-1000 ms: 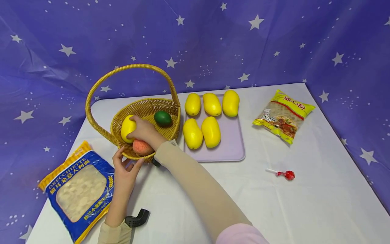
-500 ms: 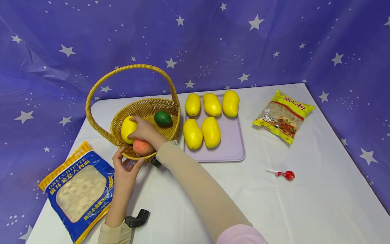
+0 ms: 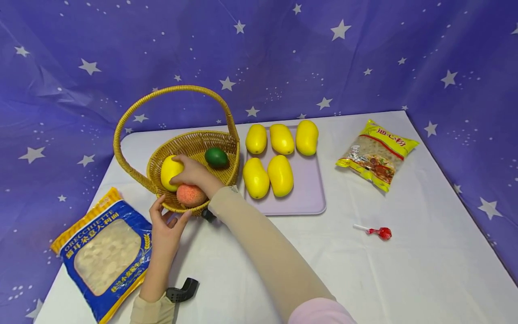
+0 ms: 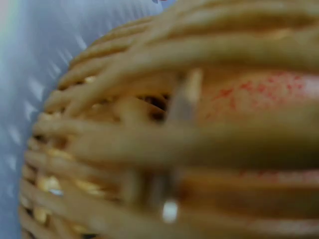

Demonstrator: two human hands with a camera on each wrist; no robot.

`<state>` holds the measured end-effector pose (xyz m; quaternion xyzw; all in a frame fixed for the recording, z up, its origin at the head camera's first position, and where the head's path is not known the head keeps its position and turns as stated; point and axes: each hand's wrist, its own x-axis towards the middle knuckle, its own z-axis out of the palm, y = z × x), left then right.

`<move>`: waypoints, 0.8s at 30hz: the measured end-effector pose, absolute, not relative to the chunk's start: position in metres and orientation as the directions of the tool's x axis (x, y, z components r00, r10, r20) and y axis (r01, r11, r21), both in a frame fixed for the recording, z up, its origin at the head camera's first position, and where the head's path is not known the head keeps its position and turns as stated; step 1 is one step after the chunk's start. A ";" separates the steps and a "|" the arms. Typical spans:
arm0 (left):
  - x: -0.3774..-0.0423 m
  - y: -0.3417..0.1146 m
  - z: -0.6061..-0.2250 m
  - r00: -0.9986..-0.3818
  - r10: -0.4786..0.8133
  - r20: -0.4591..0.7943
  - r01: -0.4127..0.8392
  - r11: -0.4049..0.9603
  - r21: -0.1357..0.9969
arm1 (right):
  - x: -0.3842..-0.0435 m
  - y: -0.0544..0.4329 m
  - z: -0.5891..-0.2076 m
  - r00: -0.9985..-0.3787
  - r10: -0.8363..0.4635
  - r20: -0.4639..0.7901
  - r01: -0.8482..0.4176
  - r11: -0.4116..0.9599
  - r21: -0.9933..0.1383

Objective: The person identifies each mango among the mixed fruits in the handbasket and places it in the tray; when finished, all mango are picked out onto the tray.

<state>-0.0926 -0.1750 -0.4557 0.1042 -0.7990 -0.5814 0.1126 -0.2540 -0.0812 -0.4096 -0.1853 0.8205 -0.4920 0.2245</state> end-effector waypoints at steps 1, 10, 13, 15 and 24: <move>-0.093 -0.175 -0.456 -0.953 -0.298 0.058 -0.036 0.302 0.953 | -0.254 -0.081 -0.409 -0.829 -0.528 -0.187 -0.083 0.445 -0.892; -0.089 -0.169 -0.440 -0.955 -0.294 0.027 -0.065 0.300 0.952 | -0.254 -0.083 -0.412 -0.825 -0.536 -0.179 -0.085 0.430 -0.899; -0.085 -0.163 -0.426 -0.956 -0.292 0.022 -0.069 0.299 0.952 | -0.255 -0.083 -0.413 -0.825 -0.537 -0.175 -0.091 0.432 -0.897; -0.083 -0.159 -0.418 -0.957 -0.290 0.025 -0.067 0.301 0.951 | -0.255 -0.083 -0.413 -0.826 -0.536 -0.175 -0.090 0.431 -0.898; -0.082 -0.158 -0.412 -0.958 -0.288 0.021 -0.069 0.299 0.952 | -0.256 -0.082 -0.410 -0.855 -0.496 -0.150 -0.077 0.408 -0.910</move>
